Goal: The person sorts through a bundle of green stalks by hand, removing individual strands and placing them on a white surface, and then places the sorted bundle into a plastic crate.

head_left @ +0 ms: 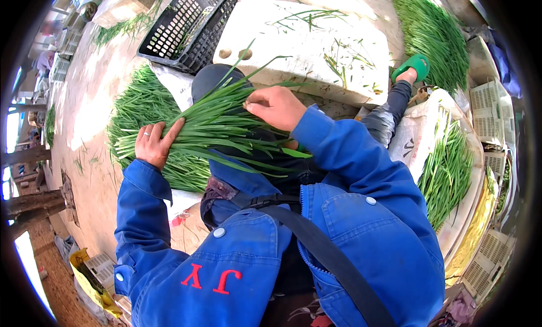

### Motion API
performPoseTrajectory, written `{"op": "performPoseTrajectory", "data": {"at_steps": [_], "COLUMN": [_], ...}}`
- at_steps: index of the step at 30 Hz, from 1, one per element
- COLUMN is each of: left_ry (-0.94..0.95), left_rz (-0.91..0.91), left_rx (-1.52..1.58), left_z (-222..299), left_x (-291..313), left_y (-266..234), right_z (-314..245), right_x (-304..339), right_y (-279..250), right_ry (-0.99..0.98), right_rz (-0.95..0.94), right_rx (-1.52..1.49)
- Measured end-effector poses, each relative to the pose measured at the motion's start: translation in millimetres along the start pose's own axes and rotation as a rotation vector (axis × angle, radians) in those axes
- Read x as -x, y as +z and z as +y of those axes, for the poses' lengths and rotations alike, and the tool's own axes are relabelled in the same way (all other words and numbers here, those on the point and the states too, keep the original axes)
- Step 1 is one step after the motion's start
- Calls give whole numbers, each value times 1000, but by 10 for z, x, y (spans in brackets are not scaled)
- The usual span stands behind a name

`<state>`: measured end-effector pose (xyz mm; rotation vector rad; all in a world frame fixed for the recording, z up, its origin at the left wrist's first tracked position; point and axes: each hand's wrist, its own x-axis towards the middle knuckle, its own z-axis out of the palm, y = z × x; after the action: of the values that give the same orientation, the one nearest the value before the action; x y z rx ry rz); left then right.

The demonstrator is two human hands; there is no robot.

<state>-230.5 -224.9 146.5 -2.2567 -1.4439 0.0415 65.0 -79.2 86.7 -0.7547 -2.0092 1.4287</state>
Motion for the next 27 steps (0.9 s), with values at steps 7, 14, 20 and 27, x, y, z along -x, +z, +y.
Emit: {"op": "performPoseTrajectory", "data": {"at_steps": [7, 14, 20, 27], "left_ry": [-10, -20, -8, -20], "left_rz": [-6, -13, 4, -22], "left_rx": [17, 16, 5, 40], "left_z": [18, 19, 12, 35], "left_x": [26, 39, 58, 64], "left_y": [2, 43, 43, 54], "right_z": [76, 36, -35, -232], "right_x": [10, -45, 80, 449], "right_y": [80, 215, 10, -261], "right_ry": [160, 137, 394, 240], "right_rz": [-74, -9, -89, -386], "right_rx": [-2, 52, -535, -228]}}
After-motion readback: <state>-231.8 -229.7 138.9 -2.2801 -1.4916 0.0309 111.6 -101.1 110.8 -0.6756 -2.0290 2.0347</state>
